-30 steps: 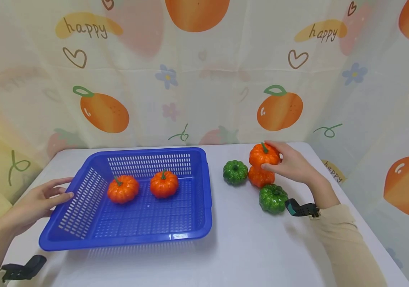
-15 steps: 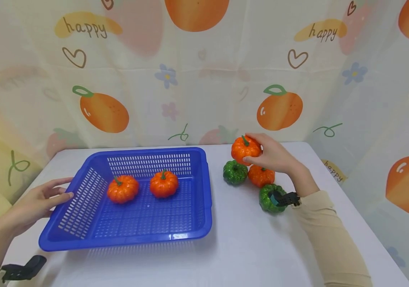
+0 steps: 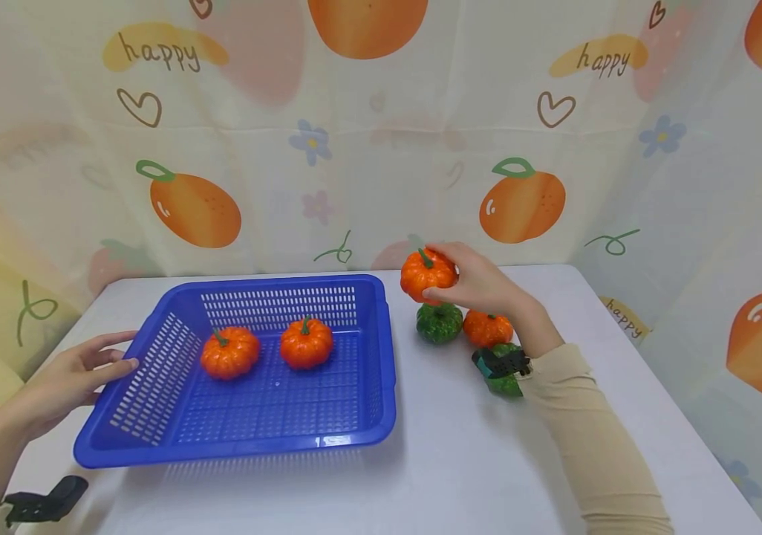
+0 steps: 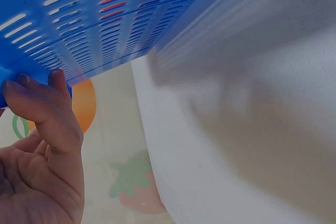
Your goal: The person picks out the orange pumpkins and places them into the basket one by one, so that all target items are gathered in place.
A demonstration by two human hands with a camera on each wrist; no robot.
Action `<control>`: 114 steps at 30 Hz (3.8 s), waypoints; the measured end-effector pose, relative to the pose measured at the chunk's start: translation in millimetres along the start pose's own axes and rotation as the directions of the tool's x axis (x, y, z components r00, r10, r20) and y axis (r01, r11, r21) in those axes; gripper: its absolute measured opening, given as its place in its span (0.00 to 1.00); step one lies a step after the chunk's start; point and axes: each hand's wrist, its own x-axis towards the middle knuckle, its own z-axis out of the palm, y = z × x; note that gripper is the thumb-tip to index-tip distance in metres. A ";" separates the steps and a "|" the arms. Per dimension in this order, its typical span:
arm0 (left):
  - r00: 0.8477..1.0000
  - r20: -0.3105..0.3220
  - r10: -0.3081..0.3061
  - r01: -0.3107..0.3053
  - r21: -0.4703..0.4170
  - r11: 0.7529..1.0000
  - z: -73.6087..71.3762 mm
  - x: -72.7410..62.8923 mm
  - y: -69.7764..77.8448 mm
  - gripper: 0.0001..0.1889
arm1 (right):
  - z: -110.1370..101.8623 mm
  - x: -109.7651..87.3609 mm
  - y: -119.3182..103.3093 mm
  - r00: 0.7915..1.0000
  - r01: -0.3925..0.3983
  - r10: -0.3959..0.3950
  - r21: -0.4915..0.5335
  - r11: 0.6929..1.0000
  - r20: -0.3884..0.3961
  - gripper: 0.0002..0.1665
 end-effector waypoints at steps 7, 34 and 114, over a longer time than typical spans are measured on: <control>1.000 0.001 -0.008 0.008 -0.001 1.000 0.1 -0.4 0.1 0.37 | 4.0 7.6 -13.2 0.999 0.037 -0.038 0.012 0.999 0.004 0.43; 1.000 0.005 -0.004 0.003 0.011 1.000 0.4 0.6 0.1 0.37 | 27.1 42.5 -55.8 0.982 0.165 -0.164 0.002 0.986 0.092 0.43; 1.000 0.002 0.000 0.000 0.014 1.000 0.2 -0.1 -0.8 0.37 | 159.9 90.8 -172.2 0.755 0.402 -0.402 0.118 0.908 0.518 0.41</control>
